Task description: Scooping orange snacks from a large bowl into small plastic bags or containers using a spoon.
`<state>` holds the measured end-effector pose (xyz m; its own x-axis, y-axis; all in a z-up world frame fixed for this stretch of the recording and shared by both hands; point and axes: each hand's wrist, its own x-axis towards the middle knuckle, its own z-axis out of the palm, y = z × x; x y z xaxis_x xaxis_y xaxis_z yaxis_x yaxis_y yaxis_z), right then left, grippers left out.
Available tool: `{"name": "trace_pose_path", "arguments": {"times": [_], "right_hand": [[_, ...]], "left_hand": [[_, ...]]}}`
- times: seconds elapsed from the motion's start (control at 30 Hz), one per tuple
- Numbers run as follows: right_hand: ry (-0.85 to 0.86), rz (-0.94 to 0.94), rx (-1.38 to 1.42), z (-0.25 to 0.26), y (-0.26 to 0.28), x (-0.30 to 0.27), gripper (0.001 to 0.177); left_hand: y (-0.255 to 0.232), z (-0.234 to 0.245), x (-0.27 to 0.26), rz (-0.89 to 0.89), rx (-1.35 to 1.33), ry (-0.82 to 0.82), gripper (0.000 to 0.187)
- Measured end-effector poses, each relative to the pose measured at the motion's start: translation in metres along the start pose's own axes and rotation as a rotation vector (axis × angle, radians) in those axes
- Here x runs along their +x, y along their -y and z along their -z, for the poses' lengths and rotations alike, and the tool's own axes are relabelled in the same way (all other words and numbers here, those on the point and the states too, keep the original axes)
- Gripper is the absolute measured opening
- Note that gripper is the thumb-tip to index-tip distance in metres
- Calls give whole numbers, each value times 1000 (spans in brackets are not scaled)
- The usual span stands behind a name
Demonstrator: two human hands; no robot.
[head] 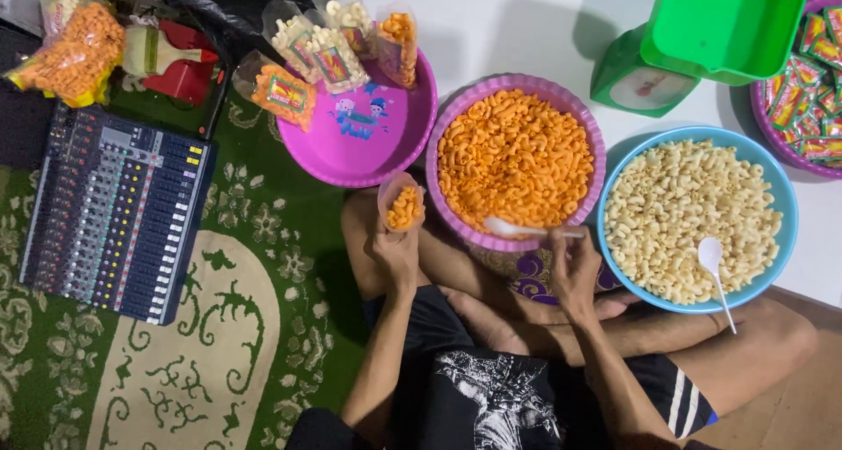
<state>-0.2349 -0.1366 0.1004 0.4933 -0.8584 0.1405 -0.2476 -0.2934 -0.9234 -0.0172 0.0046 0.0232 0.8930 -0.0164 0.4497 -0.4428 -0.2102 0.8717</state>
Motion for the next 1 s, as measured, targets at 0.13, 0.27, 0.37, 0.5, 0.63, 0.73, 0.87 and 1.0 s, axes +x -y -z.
{"name": "trace_pose_path", "arguments": {"times": [0.13, 0.27, 0.37, 0.5, 0.63, 0.73, 0.87, 1.0], "right_hand": [[53, -48, 57, 2, -3, 37, 19], [55, -31, 108, 11, 9, 73, 17], [66, -1, 130, 16, 25, 87, 14], [65, -35, 155, 31, 43, 87, 14], [54, -62, 91, 64, 33, 66, 10], [92, -89, 63, 76, 33, 59, 9], [101, -97, 90, 62, 33, 72, 11], [151, -78, 129, 49, 34, 86, 12]], "left_hand": [[13, -5, -4, -10, -56, -70, 62], [13, -6, -2, 5, 14, -35, 66], [20, -8, -6, 23, 16, -19, 63], [-34, -11, 16, 28, -11, -16, 64], [-83, -17, 37, 36, 30, 5, 59], [-116, -23, 42, 41, 18, 39, 53], [-102, -26, 32, 9, 88, 25, 58], [-50, -10, 8, -40, 255, 97, 59]]}}
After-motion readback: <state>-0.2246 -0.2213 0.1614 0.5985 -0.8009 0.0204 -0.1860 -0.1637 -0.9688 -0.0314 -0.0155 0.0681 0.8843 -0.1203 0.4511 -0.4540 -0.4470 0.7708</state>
